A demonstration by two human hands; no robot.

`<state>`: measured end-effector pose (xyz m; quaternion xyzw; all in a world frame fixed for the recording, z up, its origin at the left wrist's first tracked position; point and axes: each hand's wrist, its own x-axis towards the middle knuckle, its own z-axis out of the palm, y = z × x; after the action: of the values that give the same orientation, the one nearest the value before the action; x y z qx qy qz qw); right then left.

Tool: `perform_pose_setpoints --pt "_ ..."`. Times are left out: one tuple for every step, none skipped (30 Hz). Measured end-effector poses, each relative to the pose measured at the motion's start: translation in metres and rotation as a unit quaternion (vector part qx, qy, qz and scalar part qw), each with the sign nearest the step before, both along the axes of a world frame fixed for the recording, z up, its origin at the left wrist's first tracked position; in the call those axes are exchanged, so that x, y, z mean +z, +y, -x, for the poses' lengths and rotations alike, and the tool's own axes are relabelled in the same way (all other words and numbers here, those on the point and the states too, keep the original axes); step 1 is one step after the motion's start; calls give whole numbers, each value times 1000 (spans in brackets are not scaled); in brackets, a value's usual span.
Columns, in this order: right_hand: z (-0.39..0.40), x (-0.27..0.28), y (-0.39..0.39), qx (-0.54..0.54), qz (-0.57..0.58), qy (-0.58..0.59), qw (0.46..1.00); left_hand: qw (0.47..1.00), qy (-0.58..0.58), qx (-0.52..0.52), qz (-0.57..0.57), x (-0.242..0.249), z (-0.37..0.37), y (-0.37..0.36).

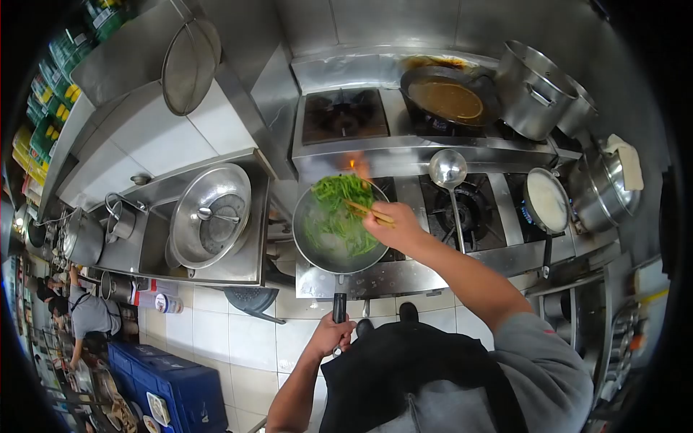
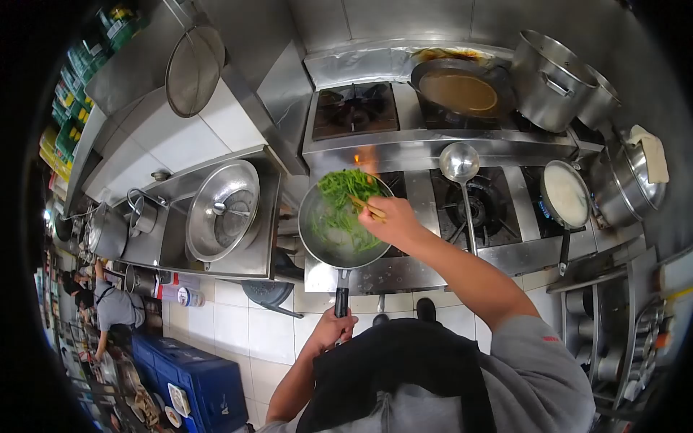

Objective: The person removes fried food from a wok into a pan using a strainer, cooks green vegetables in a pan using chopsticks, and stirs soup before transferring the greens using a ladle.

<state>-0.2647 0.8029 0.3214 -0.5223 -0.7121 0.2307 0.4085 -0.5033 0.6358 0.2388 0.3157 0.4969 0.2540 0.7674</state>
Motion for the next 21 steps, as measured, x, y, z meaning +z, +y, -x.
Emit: perform_pose_setpoints --pt "-2 0 -4 -8 13 11 1000 1000 24 5 -4 2 -2 -3" --pt "-4 -3 -3 -1 14 8 1000 999 35 -4 1 5 -3 -1" --pt "-5 -9 0 -26 44 29 998 999 32 2 2 3 -5 -1" --pt "-4 -16 3 -52 74 50 995 1000 14 1 4 -1 -8 -1" --pt "1 -30 12 -47 75 48 995 1000 -5 0 5 -2 -11 0" --pt "11 -48 22 -46 104 106 988 1000 -8 6 8 -2 -13 0" --pt "19 -64 29 -45 135 163 976 1000 -9 8 16 0 -15 2" --pt "24 -77 26 -38 137 158 977 1000 -11 10 22 1 -18 3" --pt "29 -90 19 -31 110 159 981 999 -16 20 21 1 -19 4" --pt "33 -97 13 -27 84 163 983 1000 -14 16 21 0 -19 3" --pt "27 -84 7 -23 85 162 983 1000 -11 10 21 0 -17 2" --pt "8 -69 -2 44 129 103 985 1000 -12 14 22 -2 -16 2" --pt "-4 -56 -9 112 172 44 978 1000 -9 10 19 -7 -14 2" --pt "-11 -51 -2 116 174 41 977 1000 -8 7 15 -9 -14 2" --pt "-17 -44 13 73 162 -11 984 1000 -11 12 17 -10 -14 3" --pt "-20 -39 24 28 148 -64 986 999 -27 19 27 -10 -14 4" --pt "-10 -38 30 30 150 -69 986 998 -44 25 37 -11 -16 3" --pt "9 -39 36 -1 163 -18 986 998 -49 27 41 -20 -16 4" --pt "22 -42 39 -31 176 32 983 997 -54 31 41 -20 -19 3" --pt "26 -45 39 -27 176 27 984 998 -45 34 39 -19 -21 4" --pt "30 -48 34 24 146 -21 989 998 -32 35 38 -18 -20 5"
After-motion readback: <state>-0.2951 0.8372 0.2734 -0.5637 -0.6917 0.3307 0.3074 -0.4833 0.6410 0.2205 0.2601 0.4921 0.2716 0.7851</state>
